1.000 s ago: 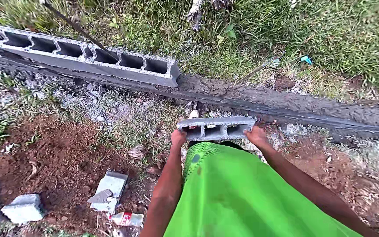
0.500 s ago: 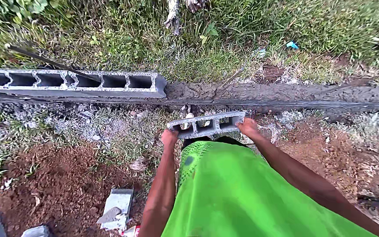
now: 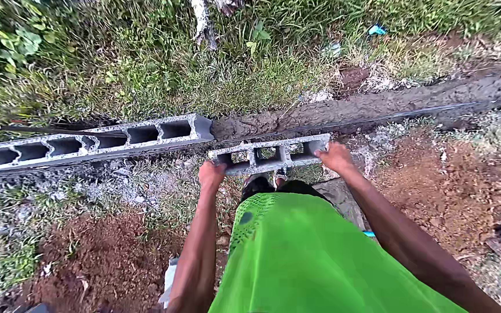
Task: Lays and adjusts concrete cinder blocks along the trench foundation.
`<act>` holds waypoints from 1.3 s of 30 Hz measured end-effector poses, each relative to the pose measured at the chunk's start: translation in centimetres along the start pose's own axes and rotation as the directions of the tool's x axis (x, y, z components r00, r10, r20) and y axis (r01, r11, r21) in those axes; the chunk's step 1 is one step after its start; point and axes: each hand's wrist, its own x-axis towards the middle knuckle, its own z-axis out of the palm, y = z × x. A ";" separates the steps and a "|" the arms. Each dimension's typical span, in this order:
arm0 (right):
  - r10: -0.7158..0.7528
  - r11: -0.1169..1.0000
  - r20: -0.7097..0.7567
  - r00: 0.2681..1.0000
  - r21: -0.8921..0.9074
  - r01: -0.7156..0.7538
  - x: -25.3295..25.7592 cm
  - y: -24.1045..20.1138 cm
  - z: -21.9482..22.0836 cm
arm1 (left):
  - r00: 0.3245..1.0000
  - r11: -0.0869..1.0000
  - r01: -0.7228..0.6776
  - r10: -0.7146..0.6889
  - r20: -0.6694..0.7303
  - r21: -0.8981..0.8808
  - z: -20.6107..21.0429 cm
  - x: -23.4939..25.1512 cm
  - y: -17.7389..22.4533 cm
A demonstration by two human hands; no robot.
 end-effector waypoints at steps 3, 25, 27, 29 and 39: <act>-0.047 0.999 -0.068 0.997 -0.015 0.046 -4.7 -0.5 -4.1 | 0.998 0.998 -0.062 0.062 -0.006 -0.017 -3.9 -4.2 0.5; -0.369 0.913 -0.618 0.694 -0.100 0.396 -19.4 -4.6 -17.4 | 0.769 0.838 -0.535 0.536 -0.350 0.109 -21.9 -15.1 4.1; -0.393 0.901 -0.597 0.699 -0.095 0.424 -18.2 -4.9 -17.3 | 0.799 0.859 -0.503 0.503 -0.330 0.093 -21.8 -14.5 4.3; -0.365 0.915 -0.554 0.748 -0.065 0.398 -17.0 -5.2 -17.2 | 0.828 0.879 -0.471 0.469 -0.306 0.072 -21.4 -13.8 4.6; -0.263 0.964 -0.356 0.897 -0.054 0.261 -9.7 -6.1 -16.6 | 0.943 0.954 -0.297 0.298 -0.151 0.031 -18.3 -9.4 7.7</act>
